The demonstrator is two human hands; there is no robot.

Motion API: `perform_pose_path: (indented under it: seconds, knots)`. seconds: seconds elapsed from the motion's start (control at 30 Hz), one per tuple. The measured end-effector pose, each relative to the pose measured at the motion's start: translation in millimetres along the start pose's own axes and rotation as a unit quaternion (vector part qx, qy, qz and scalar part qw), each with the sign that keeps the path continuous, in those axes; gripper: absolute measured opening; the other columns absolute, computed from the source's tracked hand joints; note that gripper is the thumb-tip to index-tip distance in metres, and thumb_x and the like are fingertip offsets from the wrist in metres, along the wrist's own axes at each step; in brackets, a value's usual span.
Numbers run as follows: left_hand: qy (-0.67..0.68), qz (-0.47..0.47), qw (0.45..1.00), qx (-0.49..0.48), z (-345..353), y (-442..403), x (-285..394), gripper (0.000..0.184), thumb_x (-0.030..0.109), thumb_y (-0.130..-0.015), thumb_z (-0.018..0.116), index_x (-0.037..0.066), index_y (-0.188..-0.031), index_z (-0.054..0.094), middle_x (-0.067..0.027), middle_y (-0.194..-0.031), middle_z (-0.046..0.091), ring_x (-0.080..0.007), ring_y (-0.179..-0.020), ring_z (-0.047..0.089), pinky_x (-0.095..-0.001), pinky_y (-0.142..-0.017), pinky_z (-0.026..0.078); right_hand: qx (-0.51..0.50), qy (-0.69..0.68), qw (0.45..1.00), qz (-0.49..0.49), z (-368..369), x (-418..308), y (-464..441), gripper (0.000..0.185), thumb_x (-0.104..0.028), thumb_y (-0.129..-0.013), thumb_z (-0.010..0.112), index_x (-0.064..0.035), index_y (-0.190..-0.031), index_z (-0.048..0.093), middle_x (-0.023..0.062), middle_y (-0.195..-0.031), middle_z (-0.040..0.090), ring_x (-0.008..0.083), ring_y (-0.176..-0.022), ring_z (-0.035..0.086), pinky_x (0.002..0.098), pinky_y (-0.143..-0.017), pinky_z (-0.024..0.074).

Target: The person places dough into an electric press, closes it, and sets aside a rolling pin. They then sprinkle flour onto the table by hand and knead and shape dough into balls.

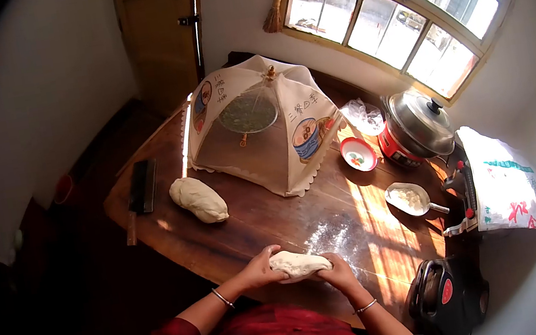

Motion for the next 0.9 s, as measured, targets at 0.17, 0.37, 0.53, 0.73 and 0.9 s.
perform_pose_path:
  seconds: [0.17, 0.37, 0.53, 0.73, 0.9]
  knots:
    - [0.187, -0.115, 0.967, -0.132, 19, -16, 18, 0.081, 0.022, -0.072, 0.080, -0.006, -0.134, 0.036, -0.0119, -0.124, 0.052, -0.0182, -0.111, 0.052, -0.0294, -0.092, 0.044, 0.043, -0.325, 0.933, 0.151, 0, 20, 40, 0.065, -0.008, -0.075, 0.070, -0.0020, -0.133, 0.042, 0.0115, -0.123, 0.053, 0.0214, -0.108, 0.054, 0.0297, -0.090, 0.0451]
    - [0.344, -0.170, 0.917, -0.106, 18, -12, 12, 0.091, 0.020, -0.074, 0.079, -0.004, -0.141, 0.023, -0.0110, -0.121, 0.051, -0.0165, -0.109, 0.052, -0.0301, -0.090, 0.046, 0.107, -0.098, 0.989, -0.019, 6, 9, 53, 0.078, 0.001, -0.072, 0.073, -0.0068, -0.140, 0.034, 0.0147, -0.136, 0.042, 0.0248, -0.128, 0.041, 0.0360, -0.100, 0.0415]
    - [0.200, -0.103, 0.973, -0.053, 23, -20, 2, 0.080, 0.026, -0.077, 0.076, -0.005, -0.137, 0.032, -0.0133, -0.116, 0.054, -0.0181, -0.109, 0.052, -0.0297, -0.090, 0.045, 0.145, 0.112, 0.975, -0.127, -3, -32, 50, 0.071, 0.002, -0.068, 0.071, -0.0127, -0.133, 0.046, 0.0197, -0.130, 0.045, 0.0363, -0.121, 0.045, 0.0412, -0.101, 0.0398]
    - [0.133, -0.081, 0.987, 0.027, 31, -38, -41, 0.050, 0.024, -0.084, 0.069, -0.001, -0.124, 0.052, -0.0122, -0.115, 0.056, -0.0179, -0.107, 0.053, -0.0288, -0.090, 0.044, 0.135, 0.120, 0.965, -0.188, -7, -26, 33, 0.055, -0.004, -0.075, 0.067, -0.0129, -0.127, 0.052, 0.0161, -0.109, 0.056, 0.0323, -0.097, 0.056, 0.0391, -0.082, 0.0491]
    - [0.082, 0.064, 0.994, 0.025, 7, -38, 18, 0.035, 0.014, -0.085, 0.066, 0.002, -0.117, 0.059, -0.0097, -0.119, 0.053, -0.0171, -0.109, 0.052, -0.0279, -0.090, 0.044, 0.046, -0.355, 0.910, 0.208, -7, 11, 26, 0.035, -0.013, -0.083, 0.068, -0.0026, -0.116, 0.060, 0.0065, -0.085, 0.065, 0.0158, -0.064, 0.061, 0.0269, -0.056, 0.0515]
Point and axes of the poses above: each hand's wrist, its own y-axis away from the middle knuckle, its own z-axis out of the palm, x = y × z, the point moved 4 cm from there along -y, towards the middle knuckle
